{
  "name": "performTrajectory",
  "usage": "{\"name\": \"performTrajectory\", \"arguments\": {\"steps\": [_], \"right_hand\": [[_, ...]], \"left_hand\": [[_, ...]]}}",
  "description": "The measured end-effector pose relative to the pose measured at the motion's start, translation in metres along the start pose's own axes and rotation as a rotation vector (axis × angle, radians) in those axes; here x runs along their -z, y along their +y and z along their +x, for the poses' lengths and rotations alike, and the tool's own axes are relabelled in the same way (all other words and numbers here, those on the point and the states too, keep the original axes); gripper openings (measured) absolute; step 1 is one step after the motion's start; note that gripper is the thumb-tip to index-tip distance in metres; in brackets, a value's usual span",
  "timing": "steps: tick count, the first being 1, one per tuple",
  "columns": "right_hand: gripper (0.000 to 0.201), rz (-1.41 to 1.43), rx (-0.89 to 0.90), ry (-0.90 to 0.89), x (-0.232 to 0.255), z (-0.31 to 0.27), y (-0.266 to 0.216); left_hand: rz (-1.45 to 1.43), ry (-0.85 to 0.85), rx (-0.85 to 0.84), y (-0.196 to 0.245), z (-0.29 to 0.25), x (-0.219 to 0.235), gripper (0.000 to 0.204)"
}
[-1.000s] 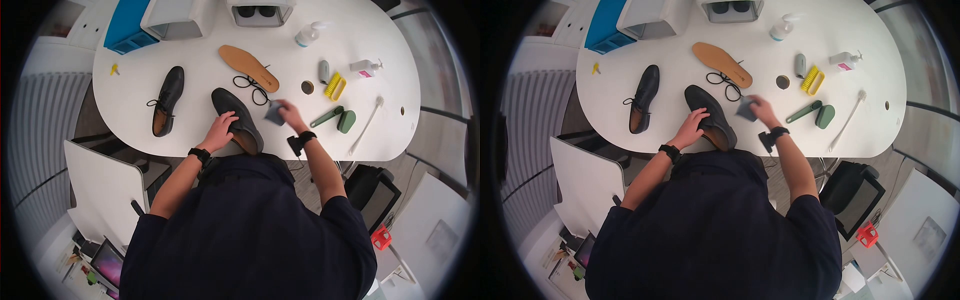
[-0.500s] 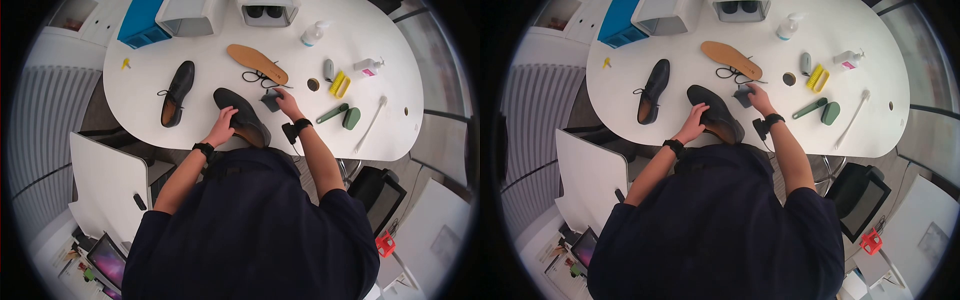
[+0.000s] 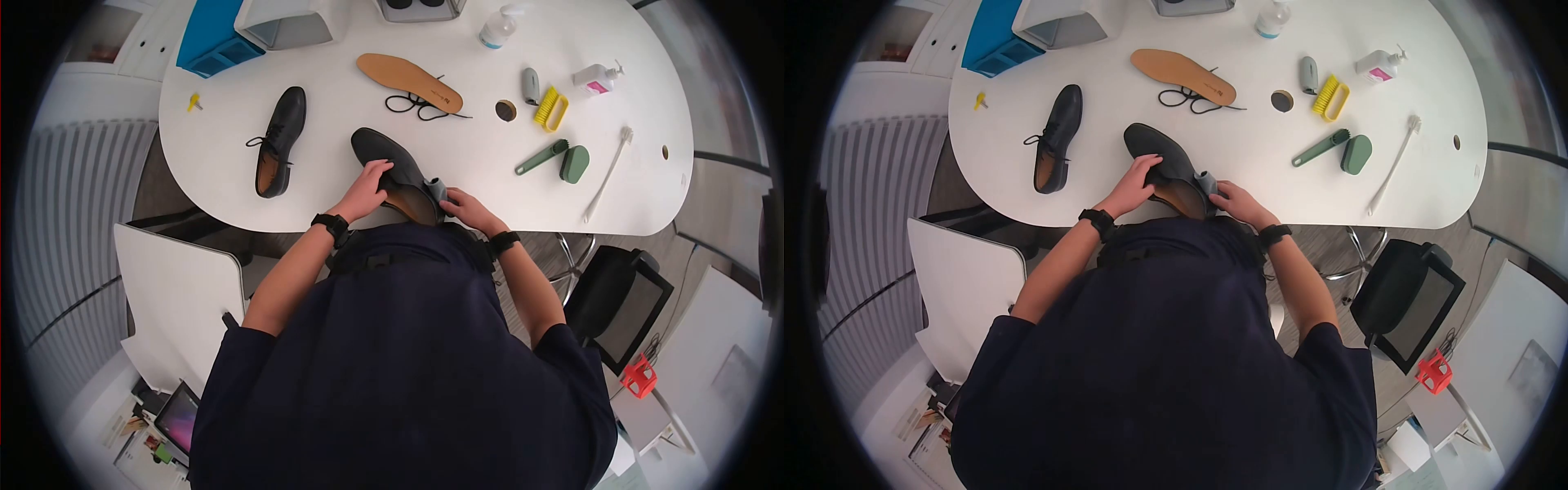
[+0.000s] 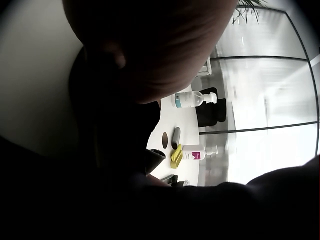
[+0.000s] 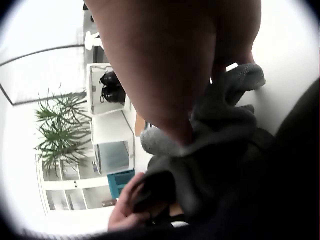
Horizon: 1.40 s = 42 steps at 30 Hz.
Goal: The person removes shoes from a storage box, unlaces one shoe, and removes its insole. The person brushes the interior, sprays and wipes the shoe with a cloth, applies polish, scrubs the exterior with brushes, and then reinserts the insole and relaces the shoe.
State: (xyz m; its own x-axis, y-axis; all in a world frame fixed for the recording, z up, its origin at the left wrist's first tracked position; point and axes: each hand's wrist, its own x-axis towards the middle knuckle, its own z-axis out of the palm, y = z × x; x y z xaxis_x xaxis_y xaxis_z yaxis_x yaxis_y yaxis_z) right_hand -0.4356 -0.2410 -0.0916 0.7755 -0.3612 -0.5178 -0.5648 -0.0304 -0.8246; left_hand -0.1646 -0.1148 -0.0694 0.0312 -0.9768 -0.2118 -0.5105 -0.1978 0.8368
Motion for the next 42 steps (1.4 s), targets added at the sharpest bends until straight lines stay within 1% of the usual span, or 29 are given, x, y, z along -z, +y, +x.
{"name": "performTrajectory", "arguments": {"steps": [1,5,7,9,11,13,14,16,17,19,23,25,26,28,29,31,32,34,35,36,38,39,40,41,42], "right_hand": [[0.042,0.003,0.001,0.002,0.000,-0.001,-0.003],[0.044,0.044,0.079,-0.024,-0.001,0.009,-0.016],[0.045,0.050,0.116,-0.030,-0.005,0.027,-0.023],[0.047,-0.041,0.268,0.053,-0.011,0.053,-0.029],[0.047,-0.097,0.307,0.061,-0.014,0.081,-0.042],[0.047,-0.154,0.350,0.068,-0.015,0.114,-0.052],[0.048,-0.171,0.373,0.057,-0.017,0.134,-0.050],[0.050,-0.190,0.405,0.038,-0.017,0.157,-0.056],[0.050,-0.195,0.382,0.042,-0.016,0.164,-0.061],[0.052,-0.210,0.357,0.054,-0.015,0.170,-0.065],[0.052,-0.238,0.386,0.062,-0.013,0.153,-0.061],[0.051,-0.298,0.398,0.072,-0.010,0.131,-0.054],[0.051,-0.299,0.393,0.068,-0.007,0.120,-0.049],[0.047,-0.279,0.386,0.031,0.000,0.095,-0.038],[0.047,-0.279,0.380,0.031,0.003,0.081,-0.034],[0.044,-0.185,0.235,-0.029,0.009,0.055,-0.028],[0.044,-0.187,0.232,-0.028,0.011,0.047,-0.031],[0.043,0.020,-0.057,-0.111,0.015,0.037,-0.039],[0.043,-0.052,-0.047,-0.092,0.017,0.034,-0.059],[0.043,-0.051,-0.047,-0.092,0.012,0.043,-0.057],[0.044,-0.167,0.309,0.057,0.005,0.074,-0.053],[0.045,-0.195,0.384,0.088,-0.001,0.091,-0.061],[0.045,-0.193,0.391,0.083,-0.005,0.108,-0.070],[0.045,-0.211,0.417,0.065,-0.010,0.128,-0.079],[0.045,-0.228,0.444,0.047,-0.014,0.147,-0.087]], "left_hand": [[0.031,0.010,-0.002,0.000,0.000,-0.001,0.051],[0.098,0.016,0.011,-0.002,0.003,-0.002,0.052],[0.099,0.007,0.012,-0.002,0.003,-0.001,0.051],[0.101,0.007,-0.012,-0.007,0.005,-0.002,0.050],[0.105,0.008,-0.035,-0.008,0.005,0.000,0.049],[0.135,-0.082,0.124,0.001,0.006,0.004,0.049],[0.138,-0.075,0.127,0.001,0.005,0.005,0.049],[0.027,-0.074,0.055,-0.003,0.003,0.005,0.048],[0.029,-0.066,0.058,-0.007,0.003,0.004,0.048],[0.068,-0.007,-0.044,-0.013,0.001,-0.001,0.048],[0.034,-0.006,-0.023,-0.008,-0.002,0.003,0.048],[-0.031,-0.071,0.088,-0.002,-0.003,0.006,0.048],[-0.037,-0.071,0.090,-0.006,-0.003,0.004,0.048],[-0.029,-0.026,-0.016,-0.018,-0.003,0.000,0.049],[-0.034,-0.029,-0.016,-0.020,-0.003,0.000,0.049],[-0.005,-0.026,-0.042,-0.021,-0.002,0.000,0.050],[-0.007,-0.026,-0.043,-0.021,-0.001,0.000,0.050],[-0.014,-0.037,-0.045,-0.022,-0.001,0.000,0.050],[-0.015,-0.037,-0.044,-0.022,-0.001,0.001,0.050],[-0.010,-0.038,-0.052,-0.021,-0.001,0.001,0.050],[-0.001,-0.038,-0.058,-0.017,0.001,0.004,0.051],[-0.016,-0.095,0.032,-0.013,0.002,0.006,0.050],[-0.029,-0.150,0.125,-0.008,0.003,0.009,0.049],[-0.024,-0.142,0.130,-0.009,0.003,0.008,0.049],[-0.021,-0.100,0.076,-0.012,0.002,0.005,0.050]]}}
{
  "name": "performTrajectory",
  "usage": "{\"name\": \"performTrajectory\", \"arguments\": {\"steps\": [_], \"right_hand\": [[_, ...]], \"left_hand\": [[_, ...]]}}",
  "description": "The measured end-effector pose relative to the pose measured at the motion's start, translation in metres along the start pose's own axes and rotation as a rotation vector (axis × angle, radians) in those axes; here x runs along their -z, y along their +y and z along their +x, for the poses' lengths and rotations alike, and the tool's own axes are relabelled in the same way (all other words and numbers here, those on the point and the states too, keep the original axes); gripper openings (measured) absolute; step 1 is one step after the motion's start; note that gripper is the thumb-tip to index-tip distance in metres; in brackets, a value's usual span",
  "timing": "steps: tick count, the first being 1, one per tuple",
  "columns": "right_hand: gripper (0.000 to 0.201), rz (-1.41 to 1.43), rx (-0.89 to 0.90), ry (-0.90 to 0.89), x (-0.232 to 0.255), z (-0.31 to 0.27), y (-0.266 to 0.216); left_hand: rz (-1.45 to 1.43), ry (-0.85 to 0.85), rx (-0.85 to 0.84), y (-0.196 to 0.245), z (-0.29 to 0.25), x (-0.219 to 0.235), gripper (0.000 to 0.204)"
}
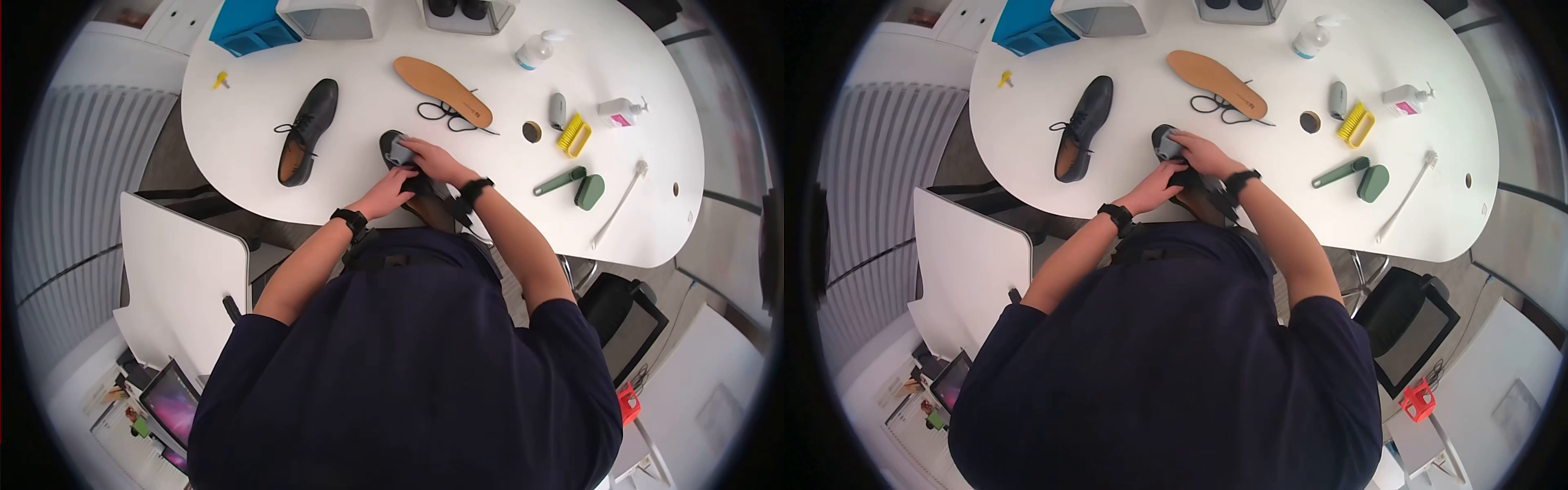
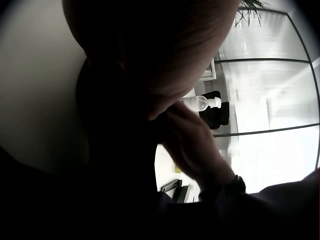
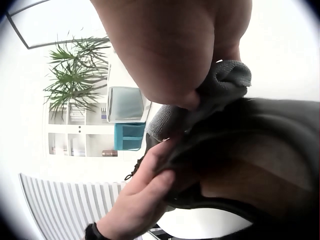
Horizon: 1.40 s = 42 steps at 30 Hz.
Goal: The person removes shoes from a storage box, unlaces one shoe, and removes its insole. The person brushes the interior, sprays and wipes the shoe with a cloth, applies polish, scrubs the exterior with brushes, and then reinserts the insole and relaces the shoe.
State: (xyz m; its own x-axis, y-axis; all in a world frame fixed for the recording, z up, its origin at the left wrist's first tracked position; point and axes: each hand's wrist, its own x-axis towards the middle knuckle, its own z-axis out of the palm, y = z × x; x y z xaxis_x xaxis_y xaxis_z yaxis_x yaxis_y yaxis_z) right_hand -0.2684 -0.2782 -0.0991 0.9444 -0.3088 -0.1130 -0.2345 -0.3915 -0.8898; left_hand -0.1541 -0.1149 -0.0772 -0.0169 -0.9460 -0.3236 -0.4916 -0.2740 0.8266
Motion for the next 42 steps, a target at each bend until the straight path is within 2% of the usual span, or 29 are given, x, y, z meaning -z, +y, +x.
{"name": "performTrajectory", "arguments": {"steps": [1,3,4,6,9,10,12,17,19,21,22,26,28,32,34,35,37,38,40,42], "right_hand": [[0.045,0.004,0.008,-0.005,-0.006,0.018,-0.001],[0.045,-0.209,0.079,-0.072,-0.016,0.050,0.003],[0.045,-0.208,0.084,-0.077,-0.019,0.061,0.006],[0.049,-0.392,0.066,-0.214,-0.023,0.072,0.007],[0.051,-0.327,0.093,-0.194,-0.018,0.064,0.011],[0.051,-0.327,0.088,-0.200,-0.015,0.056,0.012],[0.051,-0.117,0.048,-0.068,-0.008,0.035,0.018],[0.048,0.012,-0.091,-0.034,0.012,-0.048,0.024],[0.047,0.056,-0.119,-0.006,0.013,-0.084,0.018],[0.044,0.208,-0.397,-0.039,0.016,-0.116,0.005],[0.042,0.204,-0.440,-0.026,0.014,-0.130,0.003],[0.039,0.257,-0.491,0.005,0.011,-0.165,-0.002],[0.036,0.205,-0.431,-0.007,0.016,-0.172,-0.004],[0.028,0.137,-0.453,-0.047,0.026,-0.173,0.000],[0.023,-0.094,-0.495,-0.216,0.036,-0.164,0.000],[0.023,-0.094,-0.491,-0.217,0.037,-0.160,0.006],[0.022,-0.153,-0.384,-0.204,0.041,-0.153,0.024],[0.026,-0.150,-0.417,-0.193,0.048,-0.142,0.018],[0.026,-0.013,-0.547,-0.062,0.053,-0.120,0.012],[0.029,0.035,-0.405,0.131,0.049,-0.099,0.008]], "left_hand": [[0.002,0.039,-0.053,-0.003,-0.002,-0.003,0.050],[0.015,0.053,-0.051,-0.003,-0.003,-0.004,0.050],[0.022,0.060,-0.054,-0.002,-0.004,-0.004,0.050],[0.018,0.076,-0.061,-0.001,-0.006,-0.004,0.051],[-0.018,0.083,-0.058,-0.002,-0.009,-0.004,0.051],[-0.049,0.073,-0.050,-0.002,-0.008,-0.005,0.050],[-0.043,0.075,-0.070,-0.006,-0.006,-0.005,0.051],[-0.068,0.021,-0.058,-0.011,-0.005,-0.003,0.051],[-0.067,0.061,-0.125,-0.016,-0.005,-0.004,0.052],[-0.063,0.043,-0.124,-0.016,-0.006,-0.003,0.052],[-0.055,0.039,-0.119,-0.015,-0.005,-0.002,0.051],[-0.055,0.032,-0.105,-0.015,-0.004,-0.003,0.052],[-0.064,0.031,-0.098,-0.014,-0.003,-0.002,0.052],[-0.046,0.049,-0.099,-0.007,0.004,-0.004,0.050],[-0.059,-0.010,-0.064,0.010,0.014,-0.002,0.049],[-0.025,-0.006,-0.094,0.014,0.018,-0.002,0.049],[-0.001,-0.007,-0.112,0.022,0.021,-0.002,0.052],[0.022,-0.011,-0.133,0.025,0.022,-0.002,0.054],[0.070,0.037,-0.161,0.028,0.016,-0.005,0.055],[0.123,0.080,-0.187,0.030,0.010,-0.004,0.055]]}}
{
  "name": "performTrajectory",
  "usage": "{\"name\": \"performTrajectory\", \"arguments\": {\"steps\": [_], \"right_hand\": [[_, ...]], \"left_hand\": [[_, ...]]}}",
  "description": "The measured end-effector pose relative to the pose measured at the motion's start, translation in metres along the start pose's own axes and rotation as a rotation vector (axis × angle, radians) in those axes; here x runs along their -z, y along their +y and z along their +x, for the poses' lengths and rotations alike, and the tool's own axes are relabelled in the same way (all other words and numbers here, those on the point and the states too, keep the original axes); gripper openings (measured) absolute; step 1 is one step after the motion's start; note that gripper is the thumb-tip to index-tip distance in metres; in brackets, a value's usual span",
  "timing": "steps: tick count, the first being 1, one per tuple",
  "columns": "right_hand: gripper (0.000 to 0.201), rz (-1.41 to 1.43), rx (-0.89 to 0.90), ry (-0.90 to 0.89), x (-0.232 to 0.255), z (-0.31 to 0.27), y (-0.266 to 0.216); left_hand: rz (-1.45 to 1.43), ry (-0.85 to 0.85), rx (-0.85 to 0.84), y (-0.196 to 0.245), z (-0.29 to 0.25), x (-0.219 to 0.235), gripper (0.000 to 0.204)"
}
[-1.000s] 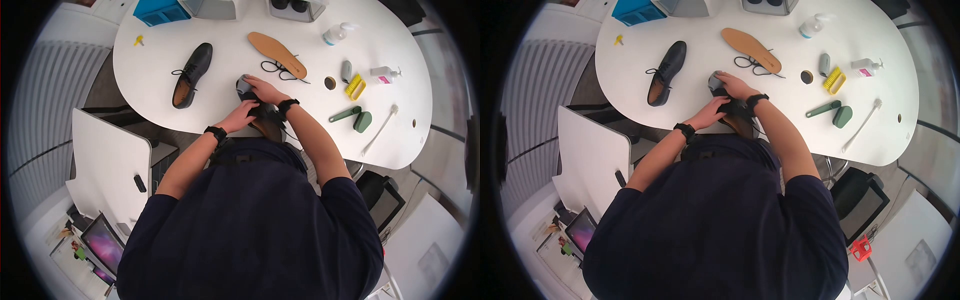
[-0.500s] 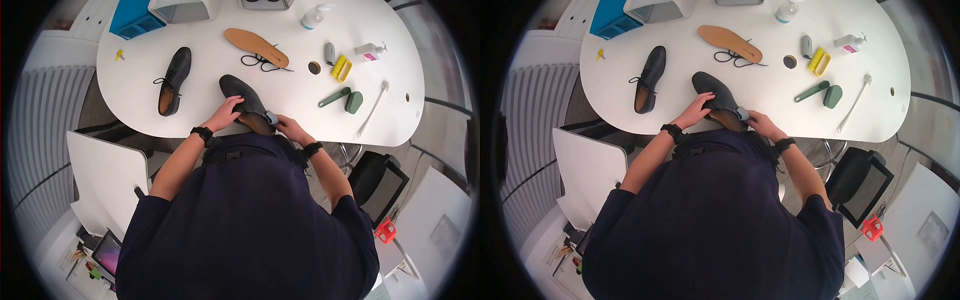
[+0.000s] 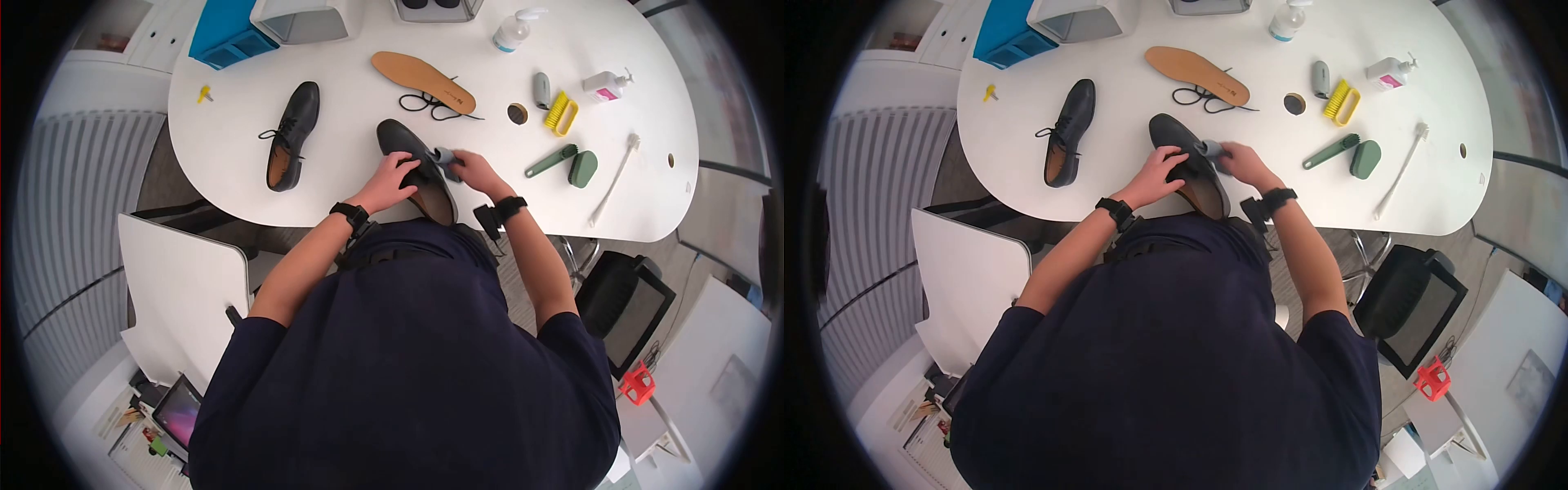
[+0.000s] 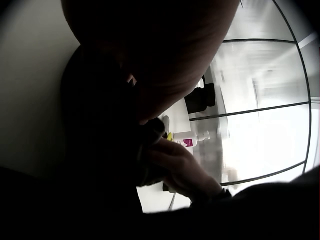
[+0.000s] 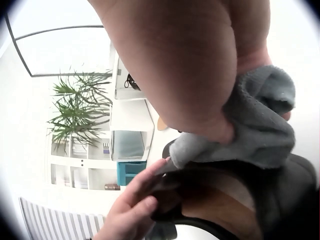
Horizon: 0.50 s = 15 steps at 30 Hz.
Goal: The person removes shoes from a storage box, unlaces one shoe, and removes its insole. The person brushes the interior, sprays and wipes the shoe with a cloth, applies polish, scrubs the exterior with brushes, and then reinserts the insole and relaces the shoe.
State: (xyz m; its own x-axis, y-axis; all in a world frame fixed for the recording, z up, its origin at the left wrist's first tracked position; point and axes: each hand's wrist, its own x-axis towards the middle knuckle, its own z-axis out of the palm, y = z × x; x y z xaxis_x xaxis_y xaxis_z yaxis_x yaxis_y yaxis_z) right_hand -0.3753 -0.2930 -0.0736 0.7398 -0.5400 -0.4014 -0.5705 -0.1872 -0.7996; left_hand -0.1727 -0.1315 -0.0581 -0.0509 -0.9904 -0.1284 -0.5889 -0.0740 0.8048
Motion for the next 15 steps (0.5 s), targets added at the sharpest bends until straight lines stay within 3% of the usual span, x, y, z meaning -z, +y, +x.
{"name": "performTrajectory", "arguments": {"steps": [2,4,5,7,9,10,11,13,15], "right_hand": [[0.033,0.034,0.056,0.050,-0.012,0.021,-0.011],[0.037,-0.007,0.360,0.112,-0.029,0.043,-0.017],[0.037,-0.006,0.366,0.109,-0.038,0.050,-0.019],[0.040,-0.230,0.537,0.028,-0.052,0.061,-0.021],[0.038,-0.363,0.555,0.040,-0.049,0.060,-0.028],[0.036,-0.496,0.566,0.056,-0.047,0.059,-0.031],[0.036,-0.498,0.570,0.052,-0.046,0.061,-0.029],[0.030,-0.549,0.250,0.291,-0.038,0.064,-0.023],[0.031,-0.399,0.143,0.309,-0.030,0.067,-0.007]], "left_hand": [[0.143,0.039,0.000,0.000,-0.006,0.005,0.053],[0.098,-0.005,-0.003,-0.006,-0.011,0.006,0.052],[0.049,-0.047,-0.003,-0.006,-0.014,0.008,0.052],[0.066,-0.067,0.033,-0.006,-0.018,0.010,0.050],[0.078,-0.088,0.067,-0.009,-0.020,0.010,0.049],[0.067,-0.054,-0.005,-0.010,-0.021,0.010,0.045],[0.056,-0.020,-0.078,-0.012,-0.023,0.010,0.041],[0.008,0.022,-0.054,-0.016,-0.024,0.009,0.037],[-0.039,0.057,-0.033,-0.015,-0.025,0.009,0.034]]}}
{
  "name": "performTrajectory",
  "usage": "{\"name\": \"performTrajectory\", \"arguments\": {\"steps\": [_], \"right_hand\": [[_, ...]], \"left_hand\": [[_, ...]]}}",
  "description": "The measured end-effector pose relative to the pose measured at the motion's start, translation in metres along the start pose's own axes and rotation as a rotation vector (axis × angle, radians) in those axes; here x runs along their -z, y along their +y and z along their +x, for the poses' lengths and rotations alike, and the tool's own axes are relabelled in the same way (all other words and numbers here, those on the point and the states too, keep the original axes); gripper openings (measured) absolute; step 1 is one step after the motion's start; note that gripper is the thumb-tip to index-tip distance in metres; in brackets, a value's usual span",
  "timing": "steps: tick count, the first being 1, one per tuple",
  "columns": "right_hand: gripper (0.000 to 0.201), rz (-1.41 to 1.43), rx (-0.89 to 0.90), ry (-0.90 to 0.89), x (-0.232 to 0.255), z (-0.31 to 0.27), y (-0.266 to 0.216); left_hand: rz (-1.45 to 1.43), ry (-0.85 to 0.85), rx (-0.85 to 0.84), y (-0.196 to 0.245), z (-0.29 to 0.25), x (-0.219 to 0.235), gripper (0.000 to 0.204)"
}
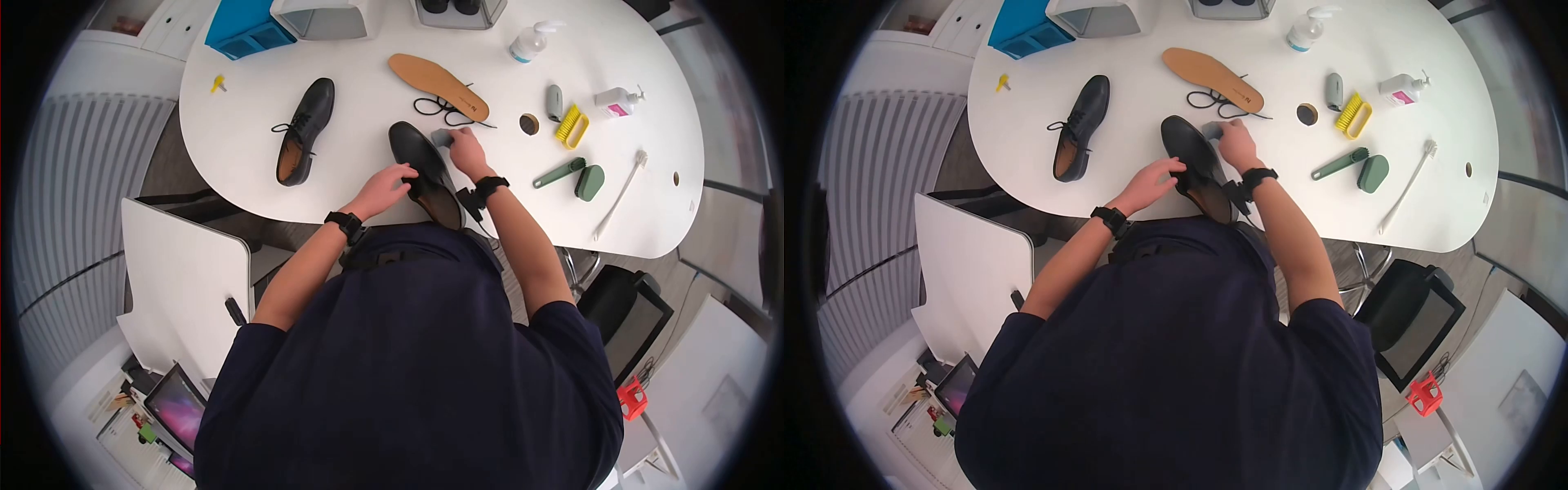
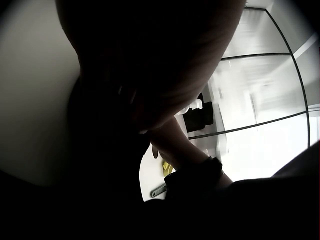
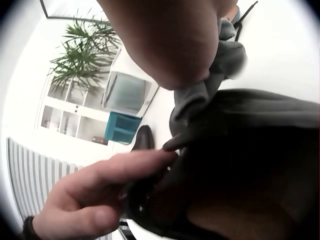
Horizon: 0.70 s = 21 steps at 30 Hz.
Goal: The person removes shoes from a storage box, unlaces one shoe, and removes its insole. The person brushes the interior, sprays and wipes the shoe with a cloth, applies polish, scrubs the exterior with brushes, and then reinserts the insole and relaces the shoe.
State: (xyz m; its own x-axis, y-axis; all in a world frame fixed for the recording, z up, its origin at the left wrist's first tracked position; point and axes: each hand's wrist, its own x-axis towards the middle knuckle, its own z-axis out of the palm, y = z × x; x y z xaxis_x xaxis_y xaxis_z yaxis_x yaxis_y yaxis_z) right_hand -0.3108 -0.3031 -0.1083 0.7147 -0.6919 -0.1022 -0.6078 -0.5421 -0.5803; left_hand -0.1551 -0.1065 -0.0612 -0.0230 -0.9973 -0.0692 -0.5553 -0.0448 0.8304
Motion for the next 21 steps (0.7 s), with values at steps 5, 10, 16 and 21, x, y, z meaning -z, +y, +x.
{"name": "performTrajectory", "arguments": {"steps": [5,10,16,21], "right_hand": [[0.030,0.478,-0.174,0.011,0.026,-0.025,-0.037],[0.036,0.766,-0.010,-0.211,0.025,-0.041,-0.074],[0.046,0.950,0.075,-0.376,0.037,-0.050,-0.068],[0.049,0.195,0.090,-0.282,0.028,-0.084,-0.026]], "left_hand": [[-0.294,0.171,0.263,0.006,0.006,0.013,0.028],[-0.601,0.337,0.349,0.020,0.020,0.013,0.031],[-0.683,0.520,0.424,-0.019,0.017,0.023,0.031],[-0.197,0.688,0.372,-0.038,0.034,0.029,0.031]]}}
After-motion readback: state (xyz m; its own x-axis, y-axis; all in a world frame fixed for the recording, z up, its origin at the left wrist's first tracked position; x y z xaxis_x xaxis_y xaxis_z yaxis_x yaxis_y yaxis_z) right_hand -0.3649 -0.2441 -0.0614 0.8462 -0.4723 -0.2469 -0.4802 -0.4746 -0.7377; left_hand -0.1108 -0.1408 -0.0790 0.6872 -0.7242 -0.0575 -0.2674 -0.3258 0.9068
